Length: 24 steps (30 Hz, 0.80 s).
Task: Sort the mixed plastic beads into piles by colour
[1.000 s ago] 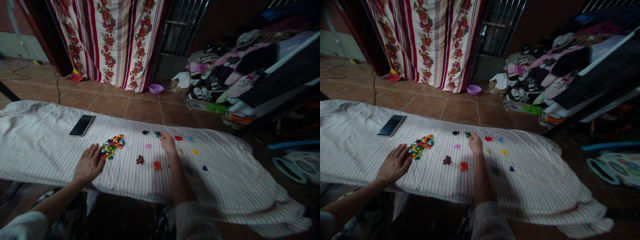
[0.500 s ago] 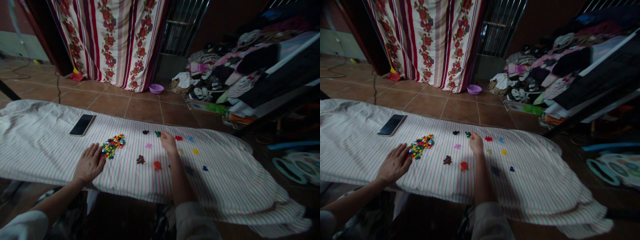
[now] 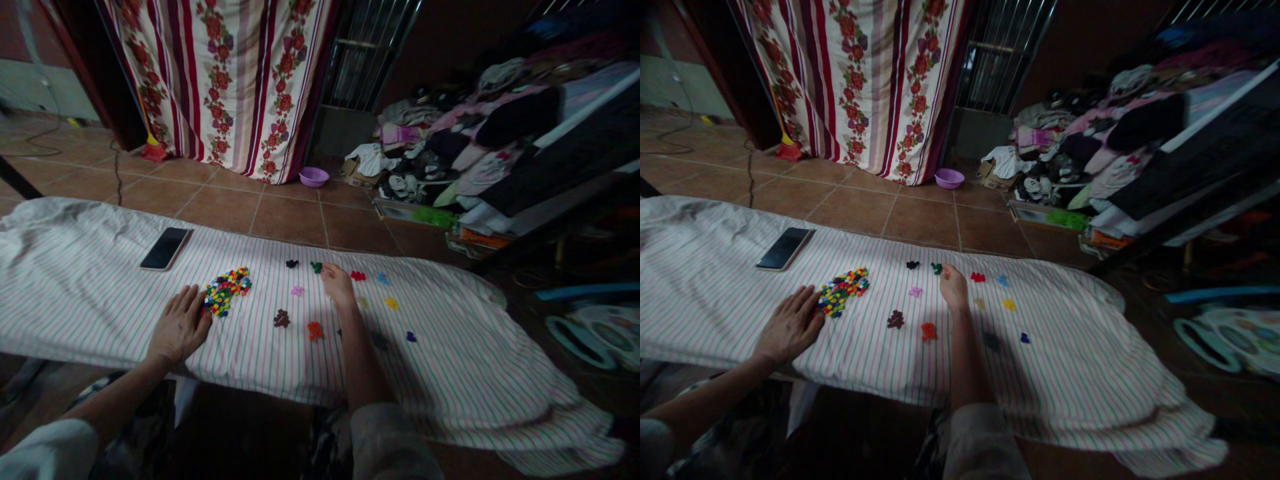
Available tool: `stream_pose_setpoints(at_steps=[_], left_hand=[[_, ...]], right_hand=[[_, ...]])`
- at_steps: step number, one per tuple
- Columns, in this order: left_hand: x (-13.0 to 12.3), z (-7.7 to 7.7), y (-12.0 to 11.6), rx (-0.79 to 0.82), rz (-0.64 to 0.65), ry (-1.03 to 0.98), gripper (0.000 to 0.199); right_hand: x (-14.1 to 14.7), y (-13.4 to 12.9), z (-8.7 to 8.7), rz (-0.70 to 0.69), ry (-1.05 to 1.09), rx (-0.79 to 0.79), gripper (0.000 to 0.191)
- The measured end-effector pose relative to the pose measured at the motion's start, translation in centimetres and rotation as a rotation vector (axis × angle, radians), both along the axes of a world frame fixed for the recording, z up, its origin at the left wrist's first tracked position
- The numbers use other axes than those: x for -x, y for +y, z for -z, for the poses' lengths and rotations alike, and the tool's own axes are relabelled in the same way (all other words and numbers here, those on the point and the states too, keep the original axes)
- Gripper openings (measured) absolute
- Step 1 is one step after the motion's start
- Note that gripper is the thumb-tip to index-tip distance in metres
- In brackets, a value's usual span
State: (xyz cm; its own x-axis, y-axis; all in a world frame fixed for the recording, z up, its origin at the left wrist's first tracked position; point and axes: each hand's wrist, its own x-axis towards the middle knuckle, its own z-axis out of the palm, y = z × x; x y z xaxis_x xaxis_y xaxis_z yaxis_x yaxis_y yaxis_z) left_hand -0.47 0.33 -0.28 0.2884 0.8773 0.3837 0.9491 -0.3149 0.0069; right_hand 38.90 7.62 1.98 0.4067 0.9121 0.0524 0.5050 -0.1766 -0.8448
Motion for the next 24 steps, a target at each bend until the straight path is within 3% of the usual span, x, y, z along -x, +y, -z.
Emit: stream_pose_setpoints(at_steps=[8,14,20,24], left_hand=[[-0.1,-0.1,0.1,0.017,-0.003,0.012,0.055],[-0.1,-0.2,0.0,0.032,-0.003,-0.006,0.055],[-0.1,-0.3,0.0,0.048,-0.016,-0.011,0.054],[-0.3,-0.5,-0.1,0.060,-0.033,-0.022,0.053]], right_hand=[[1.2,-0.7,-1.9,-0.015,-0.080,-0.029,0.034],[6.1,-1.3,-3.1,-0.249,-0.232,-0.046,0.030],[11.7,-2.7,-2.8,-0.463,-0.376,0.004,0.027],[13.9,-3.3,-2.4,-0.593,-0.422,0.012,0.031]])
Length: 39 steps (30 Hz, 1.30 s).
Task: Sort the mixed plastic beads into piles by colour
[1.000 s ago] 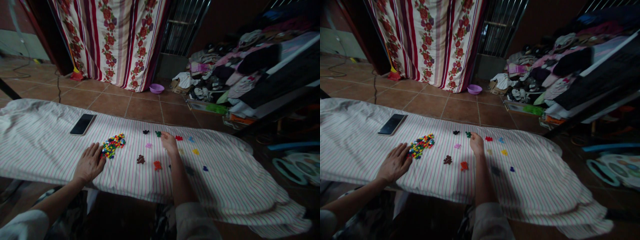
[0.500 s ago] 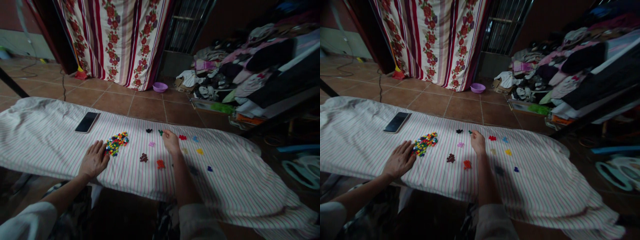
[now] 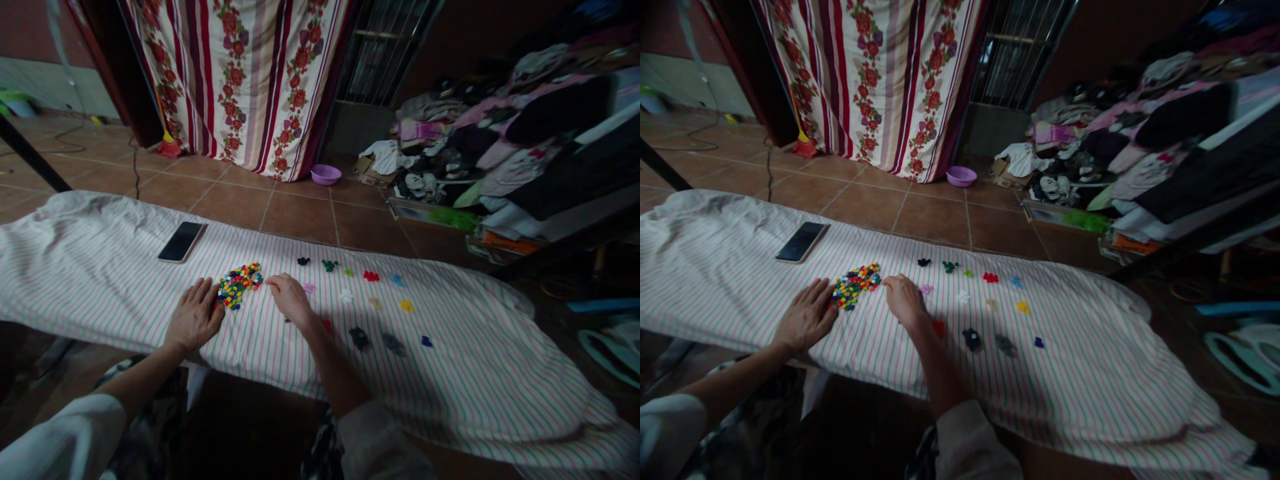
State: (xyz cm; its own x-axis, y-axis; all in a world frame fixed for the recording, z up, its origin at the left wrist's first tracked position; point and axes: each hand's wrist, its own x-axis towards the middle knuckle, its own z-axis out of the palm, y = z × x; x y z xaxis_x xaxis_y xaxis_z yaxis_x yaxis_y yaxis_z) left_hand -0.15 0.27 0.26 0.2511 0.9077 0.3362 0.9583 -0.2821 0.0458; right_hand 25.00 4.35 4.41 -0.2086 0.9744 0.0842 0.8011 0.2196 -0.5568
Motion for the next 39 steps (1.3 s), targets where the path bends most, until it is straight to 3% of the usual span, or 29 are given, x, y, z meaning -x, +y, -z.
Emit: stream_pose_setpoints(at_steps=[12,23,39], left_hand=[[-0.3,-0.6,-0.2,0.022,-0.006,-0.024,0.055],[-0.3,-0.5,-0.2,0.013,-0.002,-0.042,0.054],[-0.2,-0.2,-0.1,-0.005,0.003,-0.022,0.052]], right_hand=[[2.1,0.4,0.7,-0.017,-0.136,-0.060,0.034],[1.9,0.2,-0.1,-0.004,-0.129,-0.010,0.023],[1.6,0.3,0.1,-0.007,-0.092,-0.030,0.023]])
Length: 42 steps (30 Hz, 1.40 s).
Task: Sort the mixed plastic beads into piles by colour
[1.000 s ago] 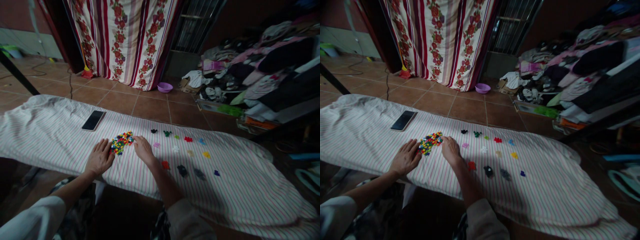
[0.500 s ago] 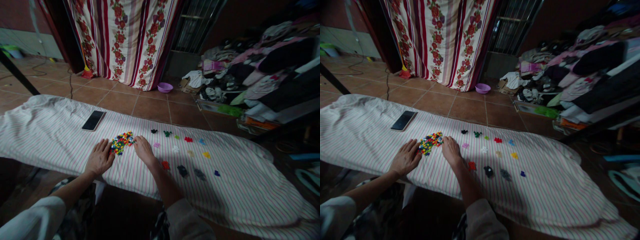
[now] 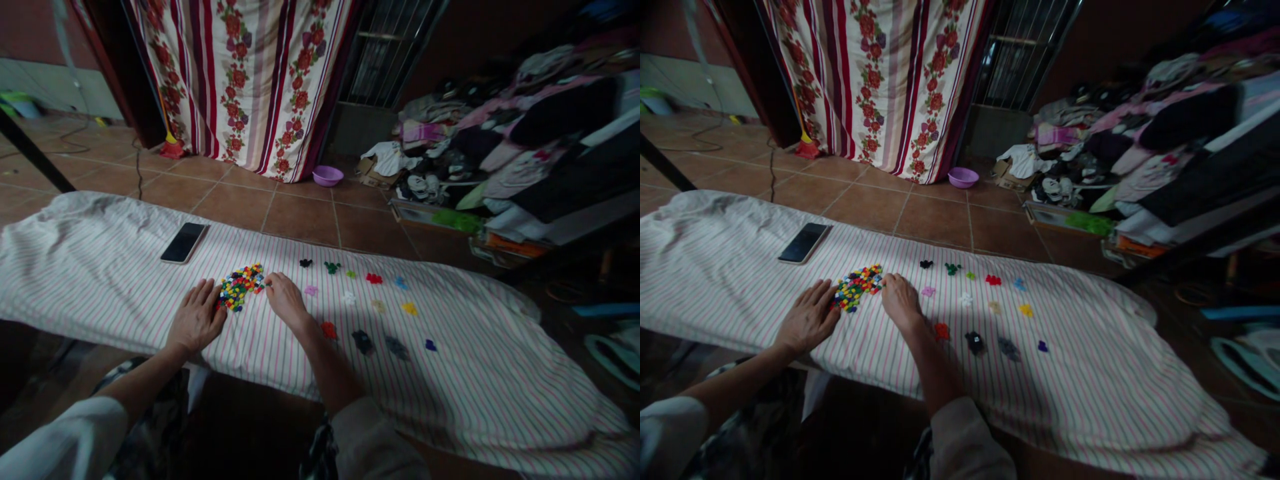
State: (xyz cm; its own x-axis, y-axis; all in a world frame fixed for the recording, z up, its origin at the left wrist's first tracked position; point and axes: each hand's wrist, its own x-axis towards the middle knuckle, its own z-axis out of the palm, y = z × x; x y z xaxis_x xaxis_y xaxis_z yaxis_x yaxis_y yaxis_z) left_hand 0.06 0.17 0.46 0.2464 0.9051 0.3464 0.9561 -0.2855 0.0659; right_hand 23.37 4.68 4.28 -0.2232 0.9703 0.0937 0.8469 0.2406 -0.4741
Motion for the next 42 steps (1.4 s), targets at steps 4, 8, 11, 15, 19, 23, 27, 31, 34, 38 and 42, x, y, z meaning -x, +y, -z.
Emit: stream_pose_setpoints(at_steps=[4,8,11,15,19,23,27,31,34,38,42], left_hand=[[0.1,0.2,0.1,-0.003,0.009,-0.008,0.052],[0.3,0.5,0.1,-0.021,0.024,-0.023,0.051],[0.3,0.7,0.2,-0.022,0.021,-0.021,0.052],[0.3,0.7,0.2,-0.026,0.008,-0.026,0.052],[0.3,0.6,0.2,-0.031,0.022,-0.013,0.052],[0.4,0.6,0.1,-0.046,0.025,0.006,0.052],[0.4,0.7,0.1,-0.048,0.028,0.003,0.051],[0.4,0.6,0.2,-0.053,0.024,-0.011,0.051],[0.3,0.6,0.2,-0.049,0.031,-0.022,0.050],[0.4,0.8,0.2,-0.046,0.036,-0.034,0.050],[0.4,0.9,0.2,-0.057,0.030,-0.008,0.052]], right_hand=[[-0.2,-0.1,0.1,-0.001,0.018,-0.011,0.022],[-0.5,-0.1,0.2,-0.011,0.035,-0.030,0.026],[-1.1,0.1,0.1,-0.018,0.072,-0.049,0.028],[-2.5,0.7,-0.1,0.031,0.130,-0.076,0.028],[-4.6,1.5,0.2,0.141,0.195,-0.127,0.029],[-7.0,2.0,0.3,0.266,0.255,-0.191,0.032],[-9.3,2.5,0.4,0.413,0.307,-0.211,0.036],[-11.2,2.6,1.0,0.540,0.334,-0.202,0.039],[-12.4,2.3,1.3,0.592,0.313,-0.185,0.040],[-13.5,1.7,1.1,0.607,0.192,-0.151,0.041],[-14.0,1.4,0.9,0.550,0.076,-0.110,0.042]])
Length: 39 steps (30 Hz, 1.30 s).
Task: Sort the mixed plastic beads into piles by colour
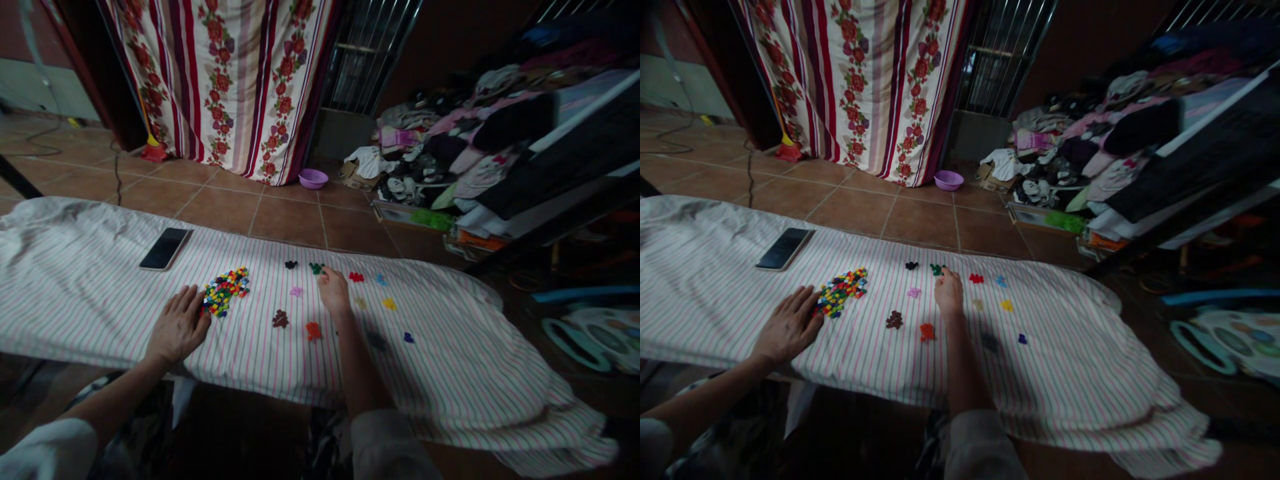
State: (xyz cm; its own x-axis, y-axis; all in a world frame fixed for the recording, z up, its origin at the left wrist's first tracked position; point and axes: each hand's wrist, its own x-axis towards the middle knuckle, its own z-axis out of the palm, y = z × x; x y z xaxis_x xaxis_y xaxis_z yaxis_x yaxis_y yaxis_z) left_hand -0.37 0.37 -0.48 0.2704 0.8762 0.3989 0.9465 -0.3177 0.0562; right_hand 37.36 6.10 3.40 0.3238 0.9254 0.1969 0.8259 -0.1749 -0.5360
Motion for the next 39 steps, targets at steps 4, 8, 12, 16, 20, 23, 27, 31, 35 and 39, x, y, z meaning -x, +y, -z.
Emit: stream_pose_setpoints(at_steps=[4,8,12,16,20,23,27,31,35,39], left_hand=[[0.1,-0.1,0.0,-0.005,0.007,0.025,0.054],[0.1,-0.2,0.0,-0.008,0.000,0.034,0.053],[0.0,-0.3,0.0,-0.019,-0.001,0.060,0.054],[0.1,-0.2,0.0,-0.024,0.006,0.075,0.054],[0.1,-0.2,0.0,-0.020,0.002,0.077,0.054],[0.1,-0.2,0.0,-0.017,0.003,0.082,0.054],[0.1,-0.2,0.0,-0.031,0.009,0.076,0.054],[0.1,-0.2,0.0,-0.034,0.018,0.069,0.053],[0.1,-0.1,0.0,-0.049,0.017,0.060,0.052],[0.2,0.1,0.1,-0.041,0.032,0.055,0.052]], right_hand=[[0.2,0.1,-0.1,-0.025,-0.046,0.034,0.042],[0.5,0.2,-0.2,-0.022,-0.050,0.079,0.042],[0.3,0.3,0.0,-0.025,-0.017,0.102,0.043],[-0.1,0.3,0.1,-0.018,0.012,0.093,0.041],[-0.2,0.3,-0.1,-0.017,0.027,0.104,0.041],[-0.1,0.2,-0.3,-0.030,0.044,0.118,0.043],[0.1,0.3,-0.5,-0.028,0.048,0.135,0.044],[0.1,0.5,-0.3,-0.001,0.030,0.124,0.044],[0.0,0.7,0.2,0.025,0.030,0.077,0.048],[-0.3,1.1,0.6,0.023,0.071,0.070,0.052]])
